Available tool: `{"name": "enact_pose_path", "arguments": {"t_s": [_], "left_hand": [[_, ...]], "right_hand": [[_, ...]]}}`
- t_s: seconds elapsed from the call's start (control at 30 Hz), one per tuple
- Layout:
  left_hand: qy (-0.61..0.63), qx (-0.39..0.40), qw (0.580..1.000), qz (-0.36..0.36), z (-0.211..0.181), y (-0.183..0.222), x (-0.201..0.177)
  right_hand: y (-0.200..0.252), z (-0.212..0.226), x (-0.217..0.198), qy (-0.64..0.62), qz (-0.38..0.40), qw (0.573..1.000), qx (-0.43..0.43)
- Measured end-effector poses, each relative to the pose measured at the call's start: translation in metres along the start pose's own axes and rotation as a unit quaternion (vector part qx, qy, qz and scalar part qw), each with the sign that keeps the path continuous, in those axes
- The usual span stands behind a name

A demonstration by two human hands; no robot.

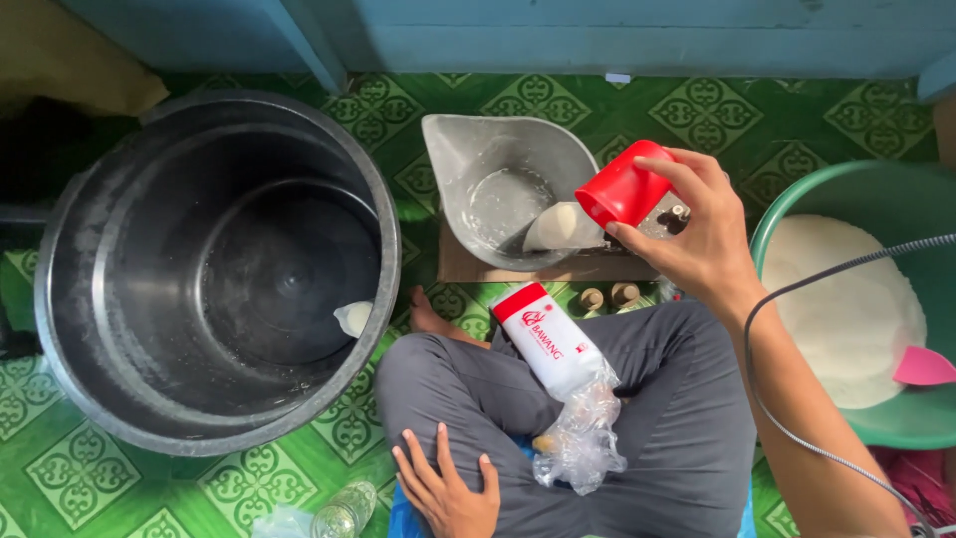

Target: Manually packaging white powder from a large basin into individual plastic bags using a scoop and a measuring container.

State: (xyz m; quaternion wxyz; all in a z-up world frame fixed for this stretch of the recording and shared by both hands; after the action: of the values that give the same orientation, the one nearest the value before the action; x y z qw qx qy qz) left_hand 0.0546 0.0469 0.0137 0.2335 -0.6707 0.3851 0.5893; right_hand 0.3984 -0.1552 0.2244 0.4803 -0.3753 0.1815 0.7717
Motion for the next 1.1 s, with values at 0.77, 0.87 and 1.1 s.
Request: {"name": "enact_pose_path", "arguments": {"t_s": [0.77, 0.87, 1.1], "left_hand": [[0.024, 0.021, 0.999, 0.01, -0.001, -0.002, -0.008], [0.022, 0.021, 0.999, 0.016, 0.0, -0.002, -0.005], [0.021, 0.021, 0.999, 0.012, -0.001, -0.002, -0.007]], "right_hand": [[-0.007, 0.008, 0.024, 0.081, -0.006, 0.993, -0.084], [-0.006, 0.009, 0.022, 0.077, -0.009, 0.994, -0.075], [-0.002, 0.004, 0.016, 0.047, -0.02, 0.998, -0.026]]}}
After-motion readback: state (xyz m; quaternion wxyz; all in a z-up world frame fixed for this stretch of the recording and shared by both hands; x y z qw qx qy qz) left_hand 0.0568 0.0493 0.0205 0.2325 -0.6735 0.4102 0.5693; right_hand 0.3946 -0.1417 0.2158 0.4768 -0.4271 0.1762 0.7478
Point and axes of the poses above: each hand's wrist, its own y-axis away from the middle knuckle, its own x-axis out of the palm, z = x × y, the point moved 7 cm from there along -y, towards the middle knuckle, and after that the axes turned 15 degrees about z, right-handed, at the moved point
